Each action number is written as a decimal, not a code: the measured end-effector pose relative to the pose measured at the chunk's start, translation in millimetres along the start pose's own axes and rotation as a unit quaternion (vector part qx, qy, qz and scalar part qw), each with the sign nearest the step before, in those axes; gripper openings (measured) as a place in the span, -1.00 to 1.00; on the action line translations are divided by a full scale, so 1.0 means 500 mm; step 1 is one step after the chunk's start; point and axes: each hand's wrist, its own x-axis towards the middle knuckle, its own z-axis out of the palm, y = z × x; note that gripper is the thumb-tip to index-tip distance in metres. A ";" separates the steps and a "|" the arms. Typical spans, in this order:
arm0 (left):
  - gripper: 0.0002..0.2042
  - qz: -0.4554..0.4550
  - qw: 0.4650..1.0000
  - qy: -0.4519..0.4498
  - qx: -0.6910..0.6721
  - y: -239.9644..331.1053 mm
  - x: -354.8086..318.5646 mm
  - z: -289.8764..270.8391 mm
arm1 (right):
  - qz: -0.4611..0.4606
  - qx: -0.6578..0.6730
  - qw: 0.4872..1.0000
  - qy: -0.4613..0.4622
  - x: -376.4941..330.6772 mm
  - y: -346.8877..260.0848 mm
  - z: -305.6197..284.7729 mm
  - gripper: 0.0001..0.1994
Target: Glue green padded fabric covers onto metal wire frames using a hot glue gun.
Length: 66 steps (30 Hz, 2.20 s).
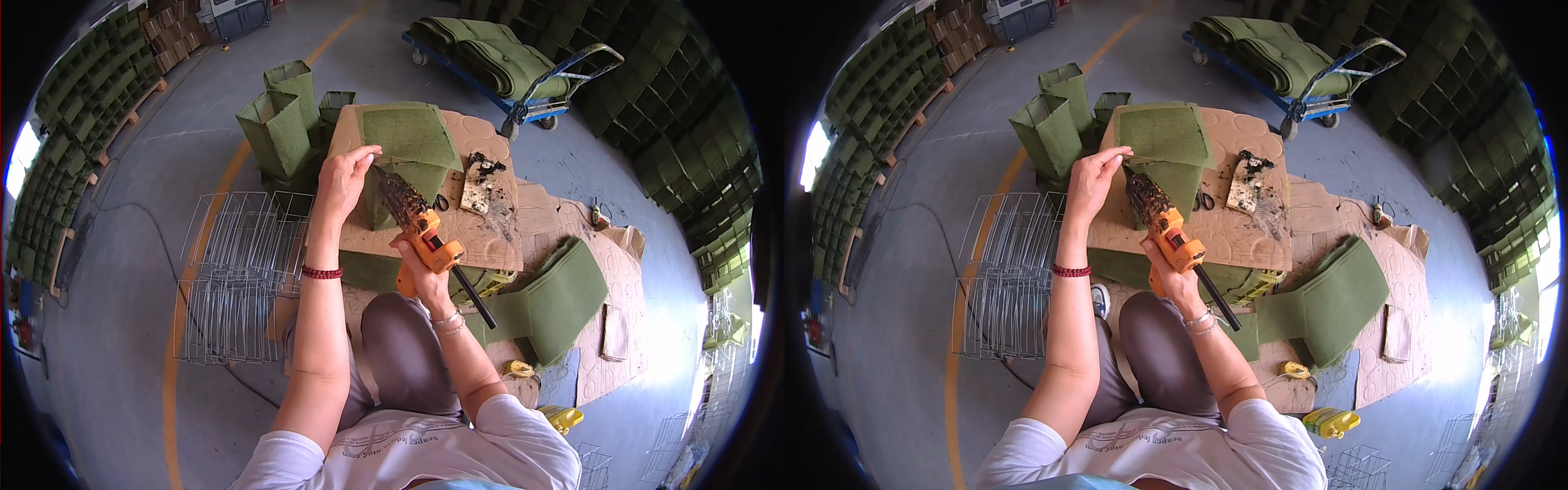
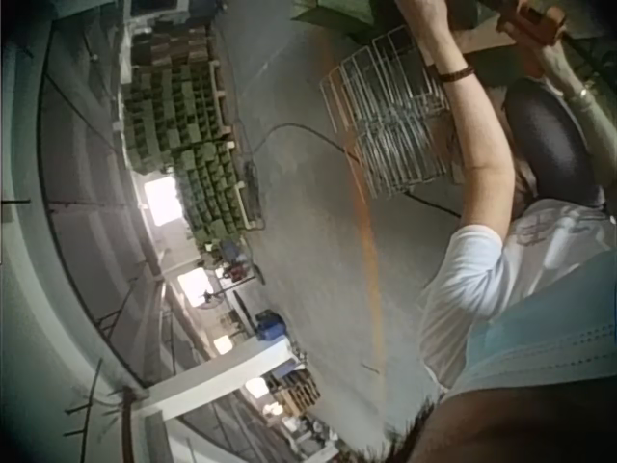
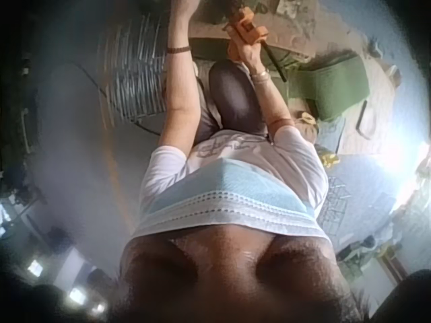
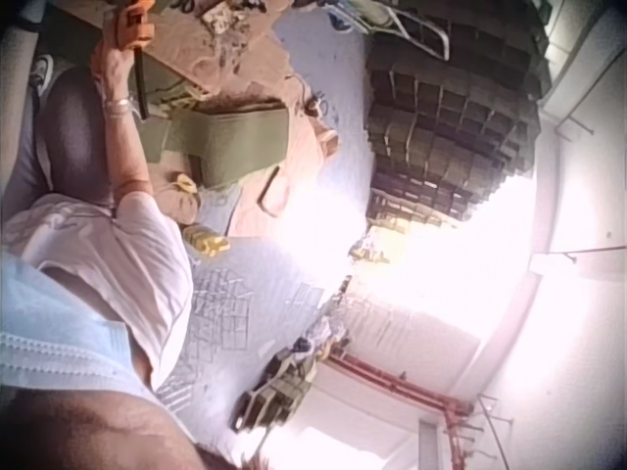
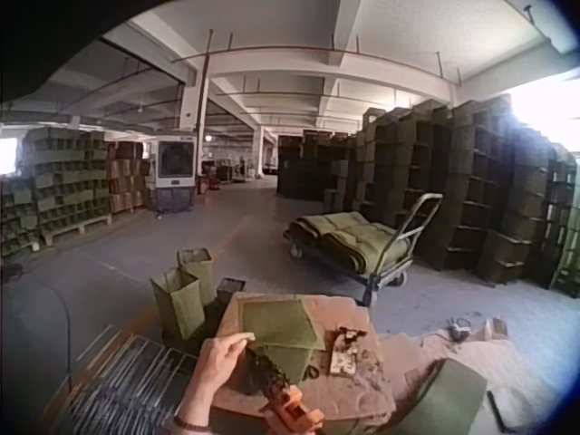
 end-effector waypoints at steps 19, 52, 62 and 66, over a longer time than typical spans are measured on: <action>-0.80 -0.012 1.000 -0.003 -0.005 0.014 -0.002 -0.002 | 0.009 -0.025 1.000 -0.002 0.009 0.033 -0.020 -0.66; -0.81 -0.008 1.000 -0.006 -0.003 -0.001 0.002 -0.004 | -0.021 0.056 0.998 0.020 0.006 0.020 -0.023 -0.81; -0.79 0.025 0.999 0.009 -0.021 -0.004 -0.004 0.003 | -0.016 0.062 0.998 0.030 0.003 0.026 -0.036 -0.80; -0.79 -0.009 1.000 -0.013 -0.014 0.003 -0.003 0.001 | -0.016 0.073 0.997 0.038 0.003 0.024 -0.039 -0.81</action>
